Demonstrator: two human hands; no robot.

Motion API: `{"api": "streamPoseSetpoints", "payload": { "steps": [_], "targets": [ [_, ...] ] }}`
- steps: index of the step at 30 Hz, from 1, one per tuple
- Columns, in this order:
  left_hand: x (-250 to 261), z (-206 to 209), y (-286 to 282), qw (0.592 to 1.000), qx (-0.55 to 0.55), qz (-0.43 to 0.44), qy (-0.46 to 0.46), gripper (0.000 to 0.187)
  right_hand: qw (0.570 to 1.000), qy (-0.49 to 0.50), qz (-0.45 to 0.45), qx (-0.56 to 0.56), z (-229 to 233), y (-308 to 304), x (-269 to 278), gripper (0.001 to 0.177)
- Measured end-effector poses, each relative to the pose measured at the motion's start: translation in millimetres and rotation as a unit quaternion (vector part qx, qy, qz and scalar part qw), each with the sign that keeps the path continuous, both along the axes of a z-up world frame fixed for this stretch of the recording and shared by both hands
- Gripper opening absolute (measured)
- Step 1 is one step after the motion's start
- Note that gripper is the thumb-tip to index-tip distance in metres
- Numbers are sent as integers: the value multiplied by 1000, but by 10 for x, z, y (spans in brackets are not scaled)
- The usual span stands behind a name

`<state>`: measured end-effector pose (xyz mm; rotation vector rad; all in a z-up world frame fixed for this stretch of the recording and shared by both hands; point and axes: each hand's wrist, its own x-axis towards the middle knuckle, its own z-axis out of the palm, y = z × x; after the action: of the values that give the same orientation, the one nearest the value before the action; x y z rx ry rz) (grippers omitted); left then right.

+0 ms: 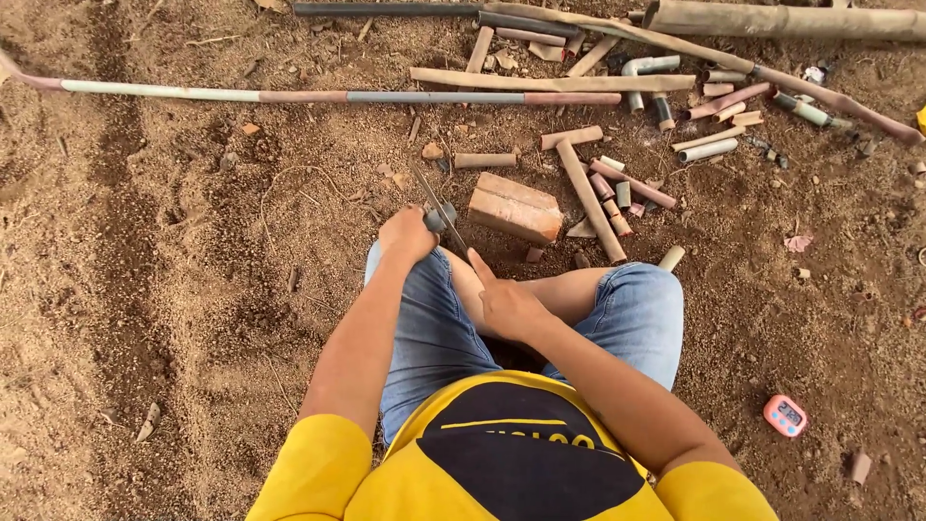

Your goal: The person is using a hacksaw to cut through a small piece of wood while sitting on the ground.

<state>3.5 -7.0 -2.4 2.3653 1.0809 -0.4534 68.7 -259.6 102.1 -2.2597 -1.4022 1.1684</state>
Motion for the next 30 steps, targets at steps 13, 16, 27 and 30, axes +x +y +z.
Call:
{"api": "streamPoseSetpoints", "payload": {
  "steps": [13, 16, 27, 30],
  "targets": [
    [25, 33, -20, 1000, 12, -20, -8, 54, 1000, -5, -2, 11, -154, 52, 85, 74],
    [0, 46, -32, 1000, 11, -5, -16, 52, 999, 9, -15, 27, -321, 240, 132, 74],
    [26, -109, 27, 1000, -4, 10, -5, 54, 999, 5, -21, -24, -19, -490, -68, 74],
    [28, -23, -8, 1000, -6, 12, -15, 53, 999, 9, -16, -31, 65, -308, -29, 75]
  ]
}}
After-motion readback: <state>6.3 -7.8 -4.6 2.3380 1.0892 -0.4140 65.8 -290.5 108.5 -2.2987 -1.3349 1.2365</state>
